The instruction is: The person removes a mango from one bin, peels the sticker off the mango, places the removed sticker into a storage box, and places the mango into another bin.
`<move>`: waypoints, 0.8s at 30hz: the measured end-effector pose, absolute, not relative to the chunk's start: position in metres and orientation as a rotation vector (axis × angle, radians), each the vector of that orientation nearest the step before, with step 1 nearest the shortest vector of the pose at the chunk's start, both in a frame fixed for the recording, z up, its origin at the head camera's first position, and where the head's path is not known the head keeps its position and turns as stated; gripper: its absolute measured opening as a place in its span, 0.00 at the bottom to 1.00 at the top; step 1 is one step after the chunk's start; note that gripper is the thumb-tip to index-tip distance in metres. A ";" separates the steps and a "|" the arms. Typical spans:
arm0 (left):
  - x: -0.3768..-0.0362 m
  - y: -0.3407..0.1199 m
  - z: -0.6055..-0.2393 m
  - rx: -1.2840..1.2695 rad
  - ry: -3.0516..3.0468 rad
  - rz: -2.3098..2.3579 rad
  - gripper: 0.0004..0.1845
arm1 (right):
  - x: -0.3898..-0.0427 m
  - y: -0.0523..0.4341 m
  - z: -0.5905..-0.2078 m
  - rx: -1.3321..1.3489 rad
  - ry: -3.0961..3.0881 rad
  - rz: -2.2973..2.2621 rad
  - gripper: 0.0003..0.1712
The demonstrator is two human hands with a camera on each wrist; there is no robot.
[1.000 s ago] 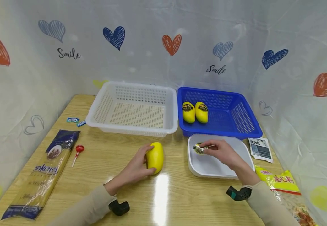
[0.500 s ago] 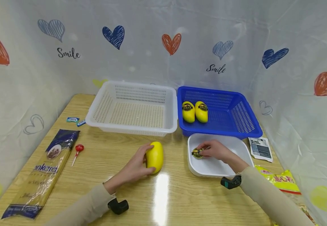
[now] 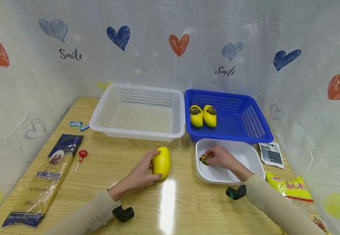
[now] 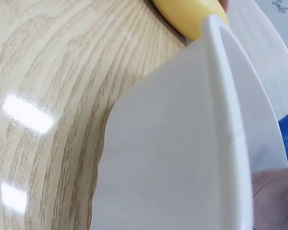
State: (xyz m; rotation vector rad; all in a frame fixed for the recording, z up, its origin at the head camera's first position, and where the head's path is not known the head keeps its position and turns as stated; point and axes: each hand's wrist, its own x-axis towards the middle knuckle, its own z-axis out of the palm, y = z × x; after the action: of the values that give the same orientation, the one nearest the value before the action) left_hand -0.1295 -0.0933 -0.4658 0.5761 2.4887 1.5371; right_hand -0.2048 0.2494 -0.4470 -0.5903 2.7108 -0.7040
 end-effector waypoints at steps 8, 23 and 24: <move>-0.132 -0.095 -0.467 0.591 2.487 1.522 0.43 | -0.204 0.257 -0.441 -0.628 2.667 -0.673 0.05; -0.129 -0.094 -0.475 0.711 2.187 1.694 0.34 | -0.152 0.175 -0.394 -0.890 2.582 -1.045 0.16; -0.128 -0.094 -0.475 0.720 2.193 1.695 0.33 | -0.150 0.168 -0.398 -0.903 2.582 -1.017 0.17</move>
State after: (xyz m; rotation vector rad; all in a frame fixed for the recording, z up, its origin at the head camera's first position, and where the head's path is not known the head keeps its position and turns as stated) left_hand -0.1284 -0.0939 -0.4754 0.7199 2.1930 1.6946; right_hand -0.1499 0.1679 -0.3982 -0.9032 2.5823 -1.0171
